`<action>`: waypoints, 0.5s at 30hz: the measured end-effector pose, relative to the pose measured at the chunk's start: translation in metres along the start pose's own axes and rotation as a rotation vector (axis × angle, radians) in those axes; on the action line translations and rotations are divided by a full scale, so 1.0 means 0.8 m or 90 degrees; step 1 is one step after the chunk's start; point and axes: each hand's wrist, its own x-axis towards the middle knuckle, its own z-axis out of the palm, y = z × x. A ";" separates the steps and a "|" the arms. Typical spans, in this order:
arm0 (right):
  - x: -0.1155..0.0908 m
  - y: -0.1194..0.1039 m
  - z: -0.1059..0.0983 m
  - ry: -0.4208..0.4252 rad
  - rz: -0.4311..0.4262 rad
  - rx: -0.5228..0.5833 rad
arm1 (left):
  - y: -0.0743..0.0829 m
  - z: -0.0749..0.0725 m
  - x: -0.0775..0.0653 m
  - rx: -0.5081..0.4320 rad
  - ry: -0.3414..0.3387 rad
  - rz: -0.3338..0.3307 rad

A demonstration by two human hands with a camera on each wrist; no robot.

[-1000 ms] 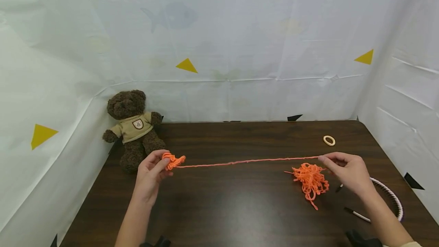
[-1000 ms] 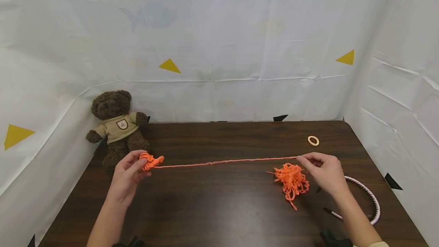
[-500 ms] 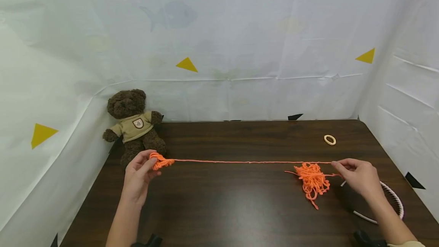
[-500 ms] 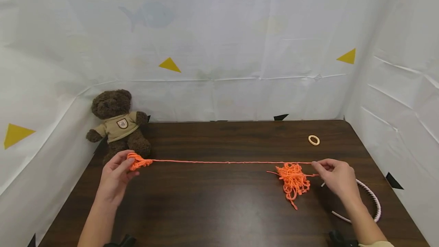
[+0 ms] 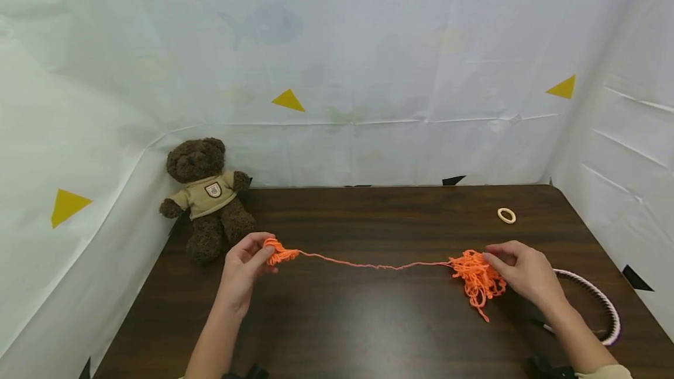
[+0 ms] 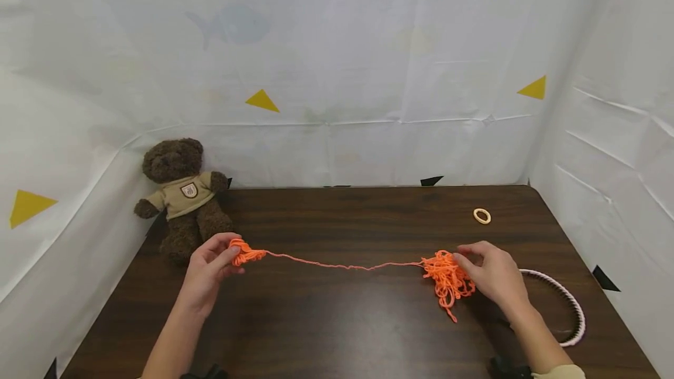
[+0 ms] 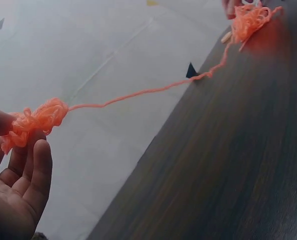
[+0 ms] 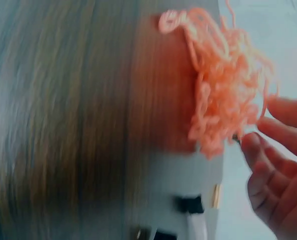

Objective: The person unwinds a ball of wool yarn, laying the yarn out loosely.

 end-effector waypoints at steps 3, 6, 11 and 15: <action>0.000 -0.015 0.003 0.050 -0.036 0.009 | -0.001 0.014 0.000 0.016 -0.018 0.001; 0.000 -0.038 0.012 0.087 -0.087 0.033 | -0.001 0.027 0.002 0.018 -0.040 0.003; -0.001 -0.089 0.040 0.077 -0.188 0.100 | -0.003 0.049 0.006 0.016 -0.078 0.011; -0.002 -0.137 0.067 0.010 -0.239 0.174 | -0.005 0.066 0.008 0.016 -0.106 0.021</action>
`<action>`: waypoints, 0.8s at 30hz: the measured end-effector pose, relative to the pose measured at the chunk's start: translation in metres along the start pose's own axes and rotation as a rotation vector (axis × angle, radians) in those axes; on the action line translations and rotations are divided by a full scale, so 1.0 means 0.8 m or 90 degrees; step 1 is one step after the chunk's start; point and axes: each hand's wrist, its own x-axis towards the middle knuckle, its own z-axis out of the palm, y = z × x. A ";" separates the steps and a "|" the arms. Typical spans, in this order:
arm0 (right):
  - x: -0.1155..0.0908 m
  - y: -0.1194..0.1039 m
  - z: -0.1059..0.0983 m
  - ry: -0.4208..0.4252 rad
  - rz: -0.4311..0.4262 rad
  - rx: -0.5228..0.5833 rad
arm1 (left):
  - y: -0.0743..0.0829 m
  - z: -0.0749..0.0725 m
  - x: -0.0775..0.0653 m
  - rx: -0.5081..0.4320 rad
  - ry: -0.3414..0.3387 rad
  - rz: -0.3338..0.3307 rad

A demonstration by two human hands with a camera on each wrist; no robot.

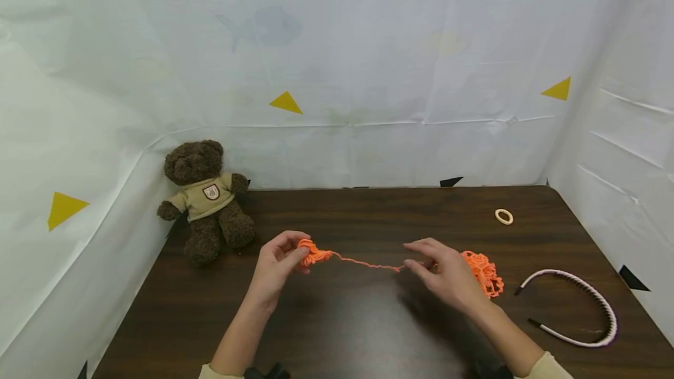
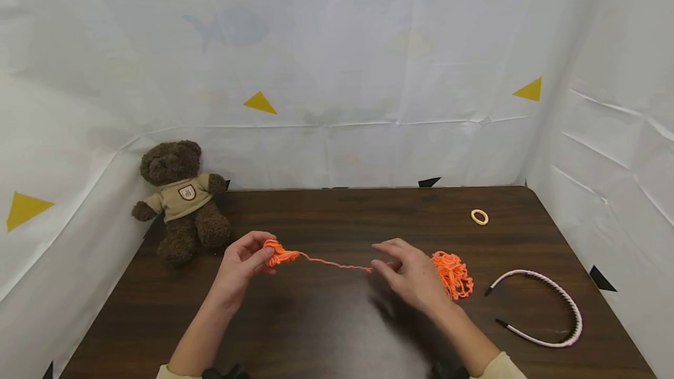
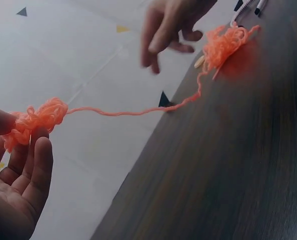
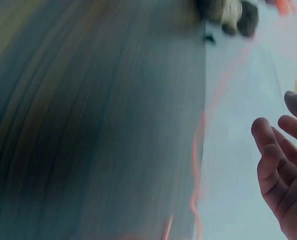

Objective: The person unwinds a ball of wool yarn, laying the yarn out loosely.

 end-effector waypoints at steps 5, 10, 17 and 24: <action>0.021 -0.045 0.039 -0.069 -0.019 0.090 | -0.001 0.017 0.003 0.007 -0.034 0.008; 0.037 -0.070 0.061 -0.128 -0.008 0.186 | -0.002 0.027 0.006 0.006 -0.058 0.014; 0.045 -0.068 0.062 -0.105 0.012 0.210 | -0.001 0.027 0.007 0.002 -0.059 0.013; 0.042 -0.054 0.027 -0.050 0.008 0.178 | -0.001 0.014 0.005 0.002 -0.017 -0.002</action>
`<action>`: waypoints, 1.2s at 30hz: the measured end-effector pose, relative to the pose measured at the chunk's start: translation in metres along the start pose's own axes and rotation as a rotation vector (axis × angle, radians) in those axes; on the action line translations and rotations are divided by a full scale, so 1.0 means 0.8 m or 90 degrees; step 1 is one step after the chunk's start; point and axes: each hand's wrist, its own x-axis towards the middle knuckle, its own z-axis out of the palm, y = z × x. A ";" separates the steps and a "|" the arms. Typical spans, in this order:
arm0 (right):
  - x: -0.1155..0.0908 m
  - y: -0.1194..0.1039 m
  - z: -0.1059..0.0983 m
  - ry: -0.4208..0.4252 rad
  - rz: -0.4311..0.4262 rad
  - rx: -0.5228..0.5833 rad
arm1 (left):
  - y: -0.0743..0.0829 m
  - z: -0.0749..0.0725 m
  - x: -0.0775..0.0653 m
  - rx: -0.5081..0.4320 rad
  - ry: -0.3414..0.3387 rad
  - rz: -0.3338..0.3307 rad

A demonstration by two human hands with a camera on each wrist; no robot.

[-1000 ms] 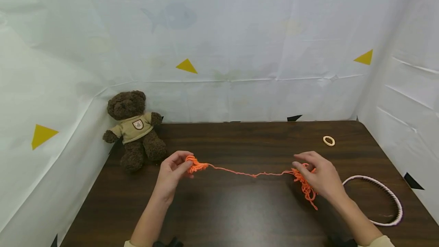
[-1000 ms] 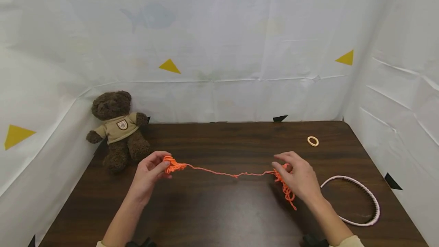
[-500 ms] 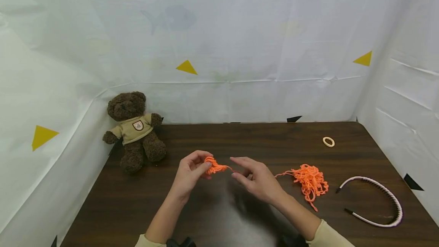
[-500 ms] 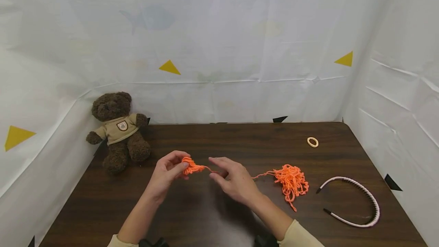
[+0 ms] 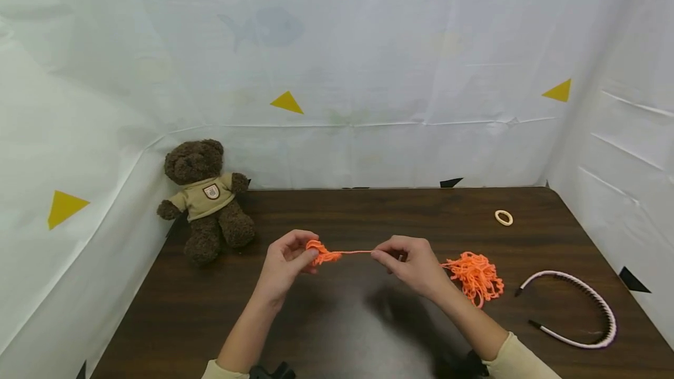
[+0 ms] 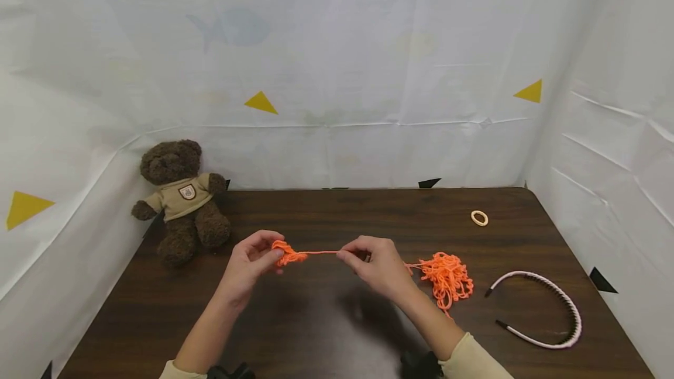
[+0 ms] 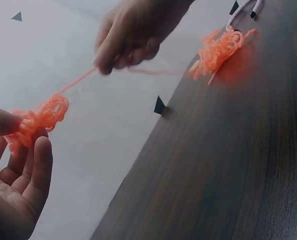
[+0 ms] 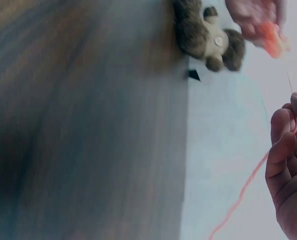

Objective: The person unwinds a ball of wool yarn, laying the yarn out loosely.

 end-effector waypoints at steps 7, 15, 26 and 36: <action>-0.011 0.011 -0.048 0.049 0.022 -0.020 | -0.001 -0.013 -0.001 -0.025 0.060 -0.009; -0.035 0.024 -0.112 0.084 0.067 -0.077 | 0.004 -0.035 -0.007 -0.054 0.110 -0.016; -0.064 0.046 -0.177 0.160 0.137 -0.155 | 0.006 -0.054 -0.008 -0.069 0.131 -0.009; -0.088 0.076 -0.230 0.253 0.249 -0.164 | 0.007 -0.081 -0.014 -0.085 0.177 -0.054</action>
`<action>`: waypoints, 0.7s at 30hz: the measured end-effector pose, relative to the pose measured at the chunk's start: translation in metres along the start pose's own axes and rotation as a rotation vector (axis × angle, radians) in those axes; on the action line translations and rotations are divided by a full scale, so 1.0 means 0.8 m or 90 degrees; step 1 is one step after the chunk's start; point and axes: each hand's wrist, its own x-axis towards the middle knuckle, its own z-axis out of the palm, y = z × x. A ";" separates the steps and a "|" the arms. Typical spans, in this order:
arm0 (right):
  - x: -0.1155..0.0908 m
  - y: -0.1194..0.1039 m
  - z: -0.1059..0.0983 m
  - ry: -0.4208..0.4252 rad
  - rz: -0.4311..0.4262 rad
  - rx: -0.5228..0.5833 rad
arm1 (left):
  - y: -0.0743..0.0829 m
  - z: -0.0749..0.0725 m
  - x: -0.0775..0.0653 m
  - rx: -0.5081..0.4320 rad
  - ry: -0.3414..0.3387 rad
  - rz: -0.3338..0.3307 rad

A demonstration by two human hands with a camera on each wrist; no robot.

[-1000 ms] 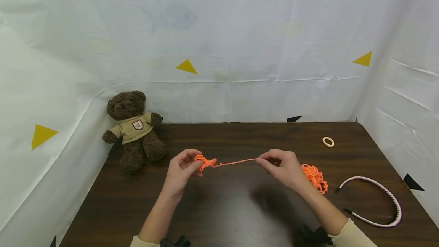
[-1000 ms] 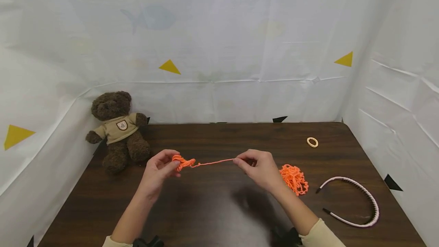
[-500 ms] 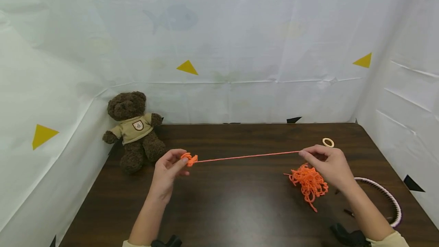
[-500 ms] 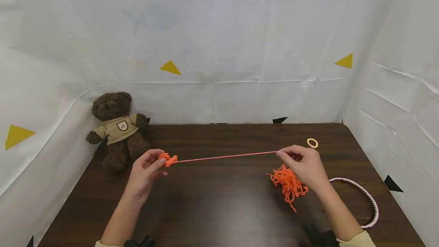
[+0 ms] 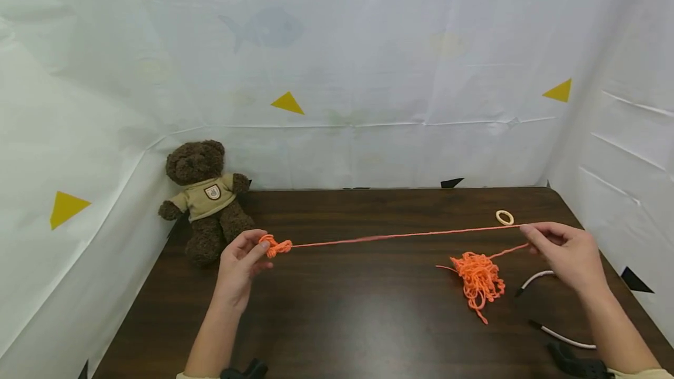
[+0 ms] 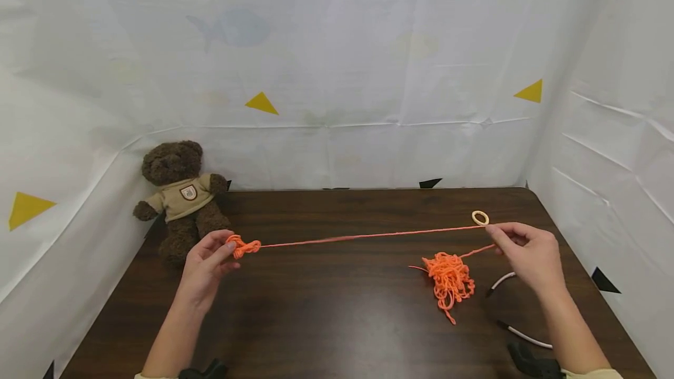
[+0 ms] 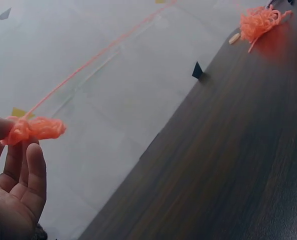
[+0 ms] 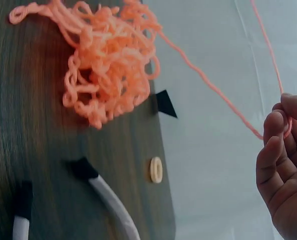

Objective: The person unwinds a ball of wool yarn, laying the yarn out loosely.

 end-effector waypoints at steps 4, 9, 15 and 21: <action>0.003 0.013 -0.011 0.029 0.041 0.011 | 0.002 -0.007 0.000 -0.006 0.010 -0.001; 0.002 0.030 -0.023 0.084 0.133 0.015 | 0.002 -0.021 0.003 -0.032 0.027 0.012; 0.000 0.052 -0.029 0.118 0.212 -0.066 | 0.010 -0.043 0.003 -0.053 0.067 0.015; -0.005 0.060 -0.003 0.031 0.108 -0.095 | 0.012 -0.038 0.001 -0.041 0.054 0.025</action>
